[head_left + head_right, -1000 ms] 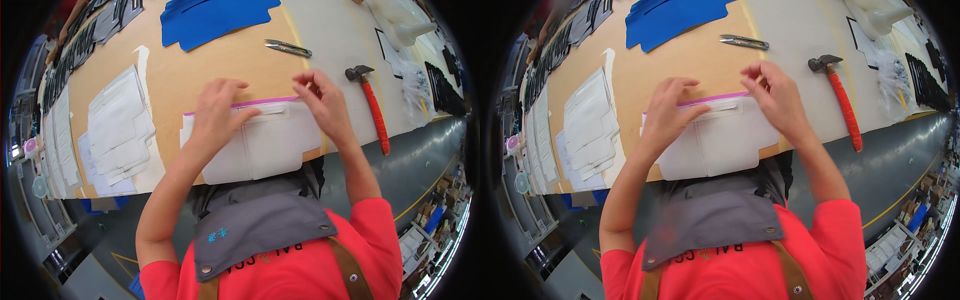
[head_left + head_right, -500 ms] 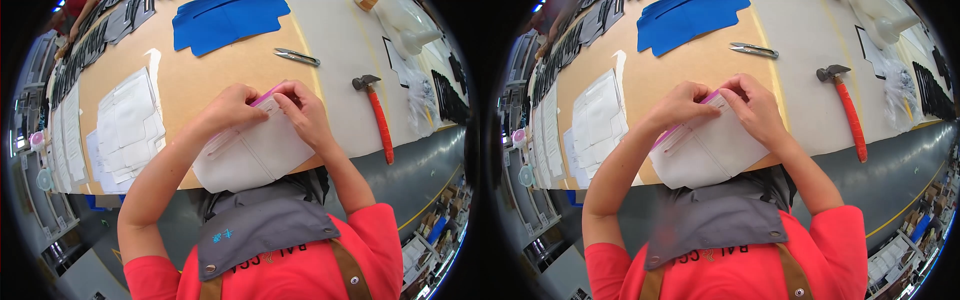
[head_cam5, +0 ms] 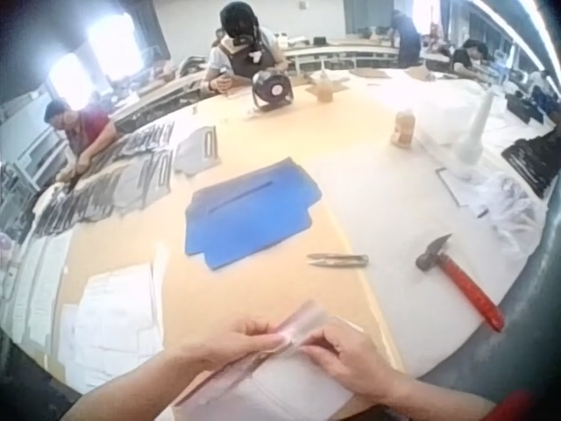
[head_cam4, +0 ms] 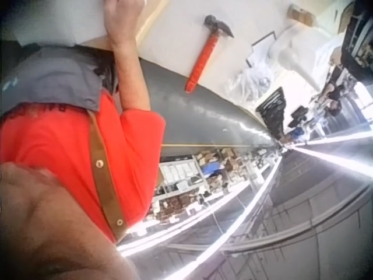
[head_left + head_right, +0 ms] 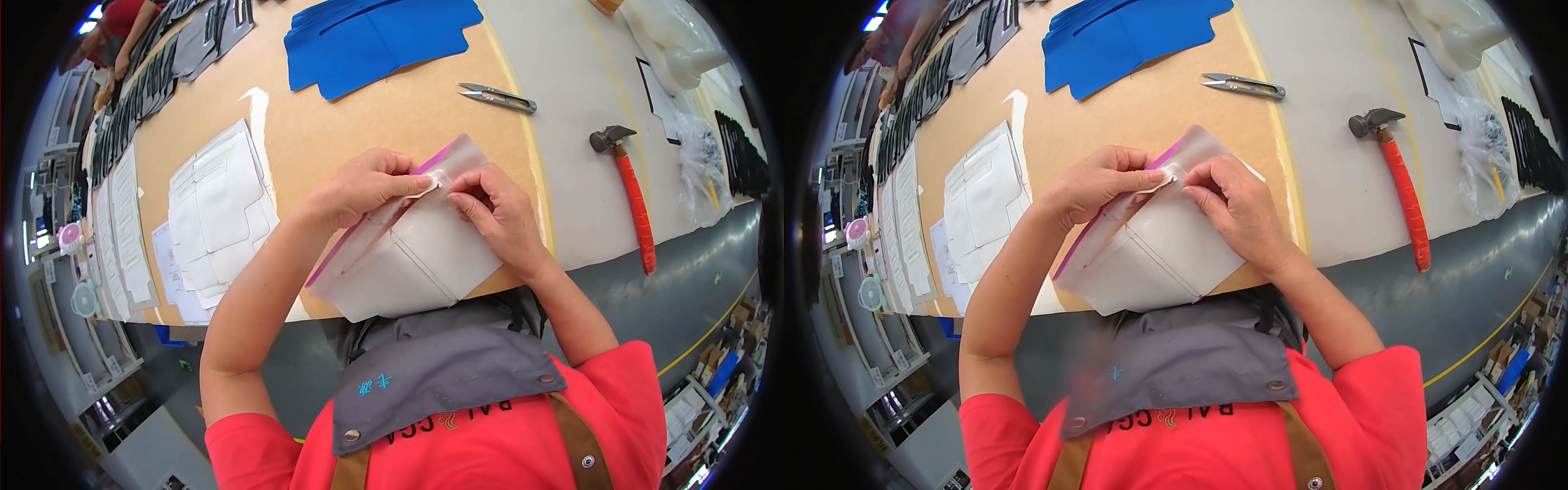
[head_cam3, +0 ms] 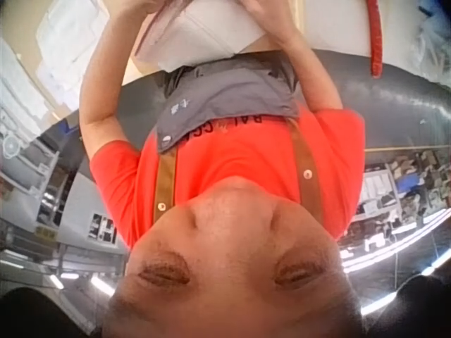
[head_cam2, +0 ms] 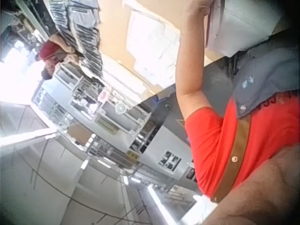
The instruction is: Manually align and attach a pink zipper strip to a white leather piece using small pliers.
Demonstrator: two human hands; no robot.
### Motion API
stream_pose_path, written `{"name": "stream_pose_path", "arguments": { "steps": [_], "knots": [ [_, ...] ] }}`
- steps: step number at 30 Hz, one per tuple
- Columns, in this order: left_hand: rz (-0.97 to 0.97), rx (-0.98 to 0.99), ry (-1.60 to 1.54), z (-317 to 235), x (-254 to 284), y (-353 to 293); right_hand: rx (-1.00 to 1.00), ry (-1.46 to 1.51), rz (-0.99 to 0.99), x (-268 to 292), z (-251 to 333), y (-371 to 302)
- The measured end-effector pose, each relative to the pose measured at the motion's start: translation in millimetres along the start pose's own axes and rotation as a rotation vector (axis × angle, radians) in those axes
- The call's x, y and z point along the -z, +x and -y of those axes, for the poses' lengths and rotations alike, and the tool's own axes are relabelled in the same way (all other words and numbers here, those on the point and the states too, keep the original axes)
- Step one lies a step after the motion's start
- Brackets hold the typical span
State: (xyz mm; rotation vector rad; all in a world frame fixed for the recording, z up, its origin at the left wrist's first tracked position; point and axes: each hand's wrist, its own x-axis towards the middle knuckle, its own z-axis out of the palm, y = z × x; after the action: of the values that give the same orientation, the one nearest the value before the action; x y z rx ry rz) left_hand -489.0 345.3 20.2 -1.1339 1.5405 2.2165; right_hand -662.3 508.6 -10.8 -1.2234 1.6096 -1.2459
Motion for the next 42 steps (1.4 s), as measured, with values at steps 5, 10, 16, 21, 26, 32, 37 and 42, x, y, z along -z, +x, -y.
{"name": "stream_pose_path", "arguments": {
  "steps": [5, 10, 16, 21, 26, 32, 37, 42],
  "knots": [
    [-0.002, 0.047, 0.039, -1.6, 3.7, -3.7, 0.095, -0.066, -0.023, -1.8, -3.1, -1.1],
    [-0.100, 0.044, -0.014, -9.5, -11.1, -11.7, 0.099, -0.070, -0.061, -3.0, -2.0, -0.8],
    [-0.084, 0.079, -0.067, -9.3, -13.7, -13.2, 0.277, -0.258, -0.073, -7.0, -1.0, 1.5],
    [-0.090, 0.110, -0.119, -9.0, -17.1, -13.8, 0.277, -0.226, -0.089, -8.8, -0.7, 2.1],
    [-0.074, 0.100, -0.125, -9.0, -16.6, -13.9, 0.283, -0.247, -0.102, -7.7, 0.1, 3.7],
    [-0.106, 0.095, -0.096, -9.7, -18.2, -13.3, 0.289, -0.277, -0.102, -7.2, 2.3, 5.7],
    [-0.100, 0.064, -0.045, -7.1, -17.6, -6.1, 0.260, -0.330, -0.086, -4.2, 7.9, 7.7],
    [-0.152, -0.036, 0.277, -16.6, -29.5, -2.5, 0.185, -0.388, -0.054, 9.2, 7.0, 7.6]
  ]
}}
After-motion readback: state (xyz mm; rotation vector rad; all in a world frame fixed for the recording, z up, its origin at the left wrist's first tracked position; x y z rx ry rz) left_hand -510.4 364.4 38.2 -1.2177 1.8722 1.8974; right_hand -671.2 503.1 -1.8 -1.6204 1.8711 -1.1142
